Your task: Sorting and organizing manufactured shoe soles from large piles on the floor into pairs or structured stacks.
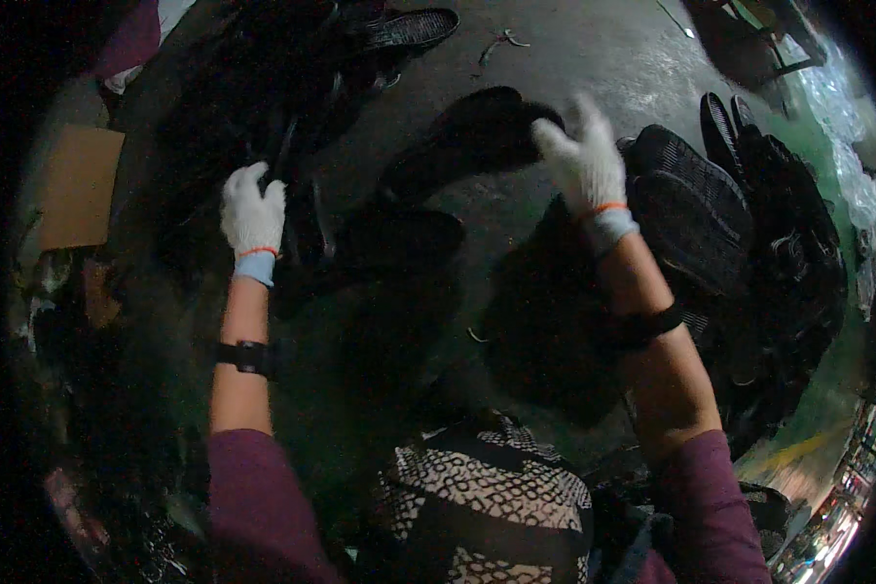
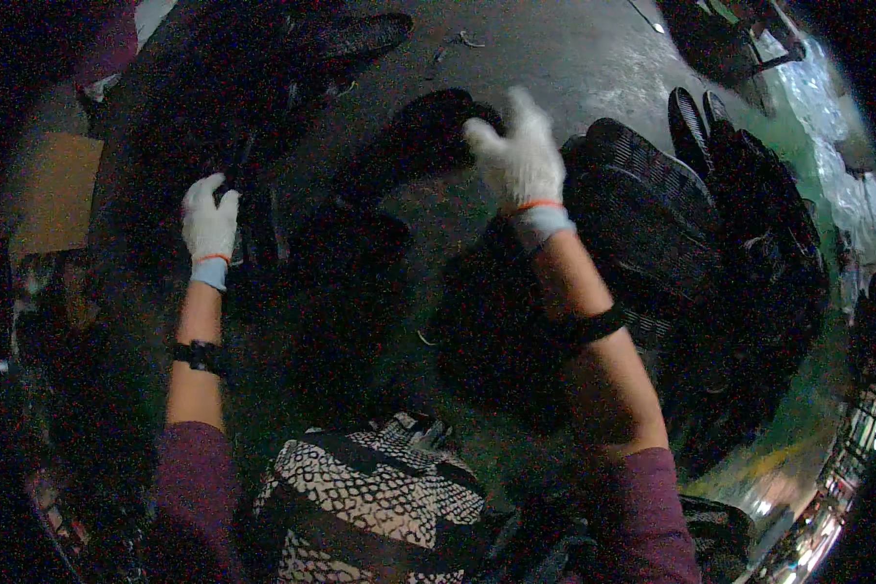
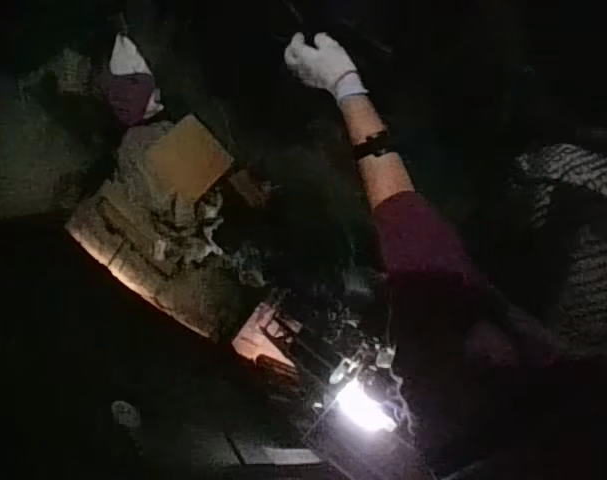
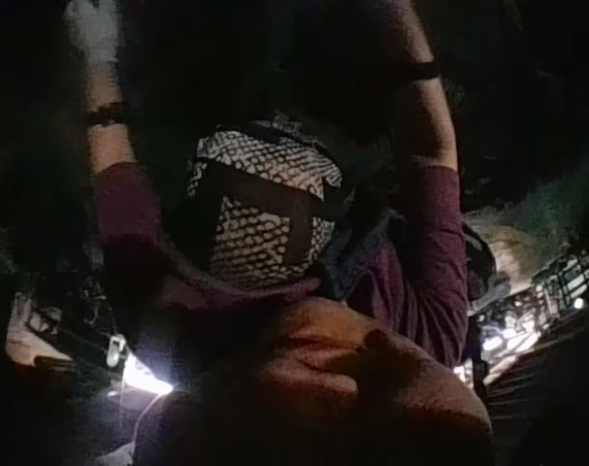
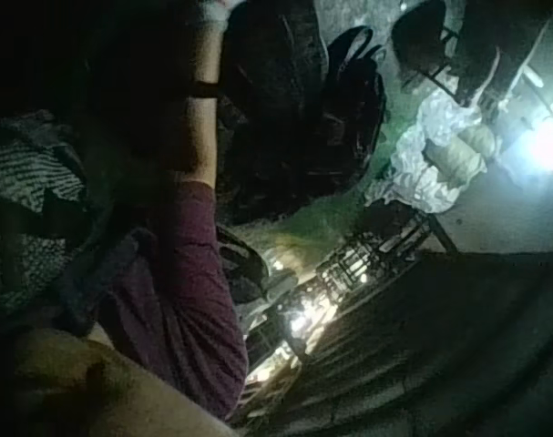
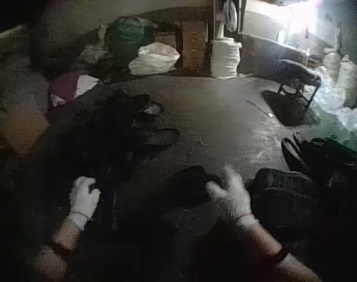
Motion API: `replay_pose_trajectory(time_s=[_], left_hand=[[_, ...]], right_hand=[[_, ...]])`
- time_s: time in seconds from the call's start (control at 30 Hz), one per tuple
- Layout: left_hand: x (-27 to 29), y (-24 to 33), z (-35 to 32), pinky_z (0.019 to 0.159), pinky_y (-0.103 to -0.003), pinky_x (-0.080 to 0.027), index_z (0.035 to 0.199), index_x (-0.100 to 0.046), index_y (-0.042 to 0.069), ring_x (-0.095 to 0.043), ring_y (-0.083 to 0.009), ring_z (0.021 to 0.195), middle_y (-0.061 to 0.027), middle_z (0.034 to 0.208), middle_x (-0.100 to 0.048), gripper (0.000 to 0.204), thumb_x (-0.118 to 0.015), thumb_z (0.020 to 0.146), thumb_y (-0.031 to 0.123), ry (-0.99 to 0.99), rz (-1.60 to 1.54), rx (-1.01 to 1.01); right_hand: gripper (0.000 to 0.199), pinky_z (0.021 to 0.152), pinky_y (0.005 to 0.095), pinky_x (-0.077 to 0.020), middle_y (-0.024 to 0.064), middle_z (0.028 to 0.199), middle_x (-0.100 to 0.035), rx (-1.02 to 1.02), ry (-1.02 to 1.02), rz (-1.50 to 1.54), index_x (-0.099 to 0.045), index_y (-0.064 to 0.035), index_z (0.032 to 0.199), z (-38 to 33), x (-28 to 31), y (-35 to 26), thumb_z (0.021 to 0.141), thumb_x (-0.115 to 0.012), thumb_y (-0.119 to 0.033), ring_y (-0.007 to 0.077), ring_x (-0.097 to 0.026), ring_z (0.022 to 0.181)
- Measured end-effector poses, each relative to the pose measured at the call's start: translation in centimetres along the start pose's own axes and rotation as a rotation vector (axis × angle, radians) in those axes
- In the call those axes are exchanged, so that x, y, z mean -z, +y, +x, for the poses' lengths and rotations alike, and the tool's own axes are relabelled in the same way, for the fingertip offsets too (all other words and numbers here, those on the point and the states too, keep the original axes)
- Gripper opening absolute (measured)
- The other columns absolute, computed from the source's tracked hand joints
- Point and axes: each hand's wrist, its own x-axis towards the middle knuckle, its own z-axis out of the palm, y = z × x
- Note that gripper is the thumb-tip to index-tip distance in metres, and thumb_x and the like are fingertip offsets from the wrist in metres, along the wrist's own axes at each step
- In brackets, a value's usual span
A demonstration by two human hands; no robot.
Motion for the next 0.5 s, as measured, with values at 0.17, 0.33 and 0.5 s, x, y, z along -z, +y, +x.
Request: replay_pose_trajectory(time_s=[0.17, 0.33, 0.5], left_hand=[[-2.3, -10.6, -5.6, 0.116, -0.043, -0.040, 0.147, -0.052, -0.004, -0.053, -0.0400, 0.137, -0.0258, 0.151, -0.054, 0.075, -0.073, 0.092, 0.043, 0.142, -0.203, 0.680], [-4.1, -12.2, -5.1, 0.112, -0.040, -0.043, 0.146, -0.051, -0.010, -0.059, -0.0334, 0.130, -0.0220, 0.146, -0.059, 0.076, -0.077, 0.089, 0.035, 0.144, -0.778, 0.820], [0.6, -4.3, -4.0, 0.099, -0.035, -0.052, 0.140, -0.057, -0.010, -0.064, -0.0270, 0.117, -0.0130, 0.135, -0.065, 0.067, -0.079, 0.086, 0.024, 0.311, -1.091, 0.858]], right_hand=[[0.070, 0.115, 0.0409, -0.0434, 0.0249, 0.144, -0.057, 0.080, -0.010, 0.146, -0.055, -0.0004, 0.146, -0.8, 0.7, -3.9, 0.091, -0.075, -0.039, 0.0373, -0.053, 0.138], [0.053, 0.107, 0.0382, -0.0506, 0.0183, 0.133, -0.066, 0.022, -0.325, 0.417, -0.060, -0.0055, 0.142, -9.2, -2.2, -5.9, 0.094, -0.072, -0.024, 0.0300, -0.065, 0.123], [0.048, 0.099, 0.0396, -0.0547, 0.0164, 0.129, -0.067, -0.052, -0.473, 0.443, -0.061, -0.0096, 0.142, -13.0, -2.8, -6.1, 0.097, -0.068, -0.026, 0.0301, -0.070, 0.112]])
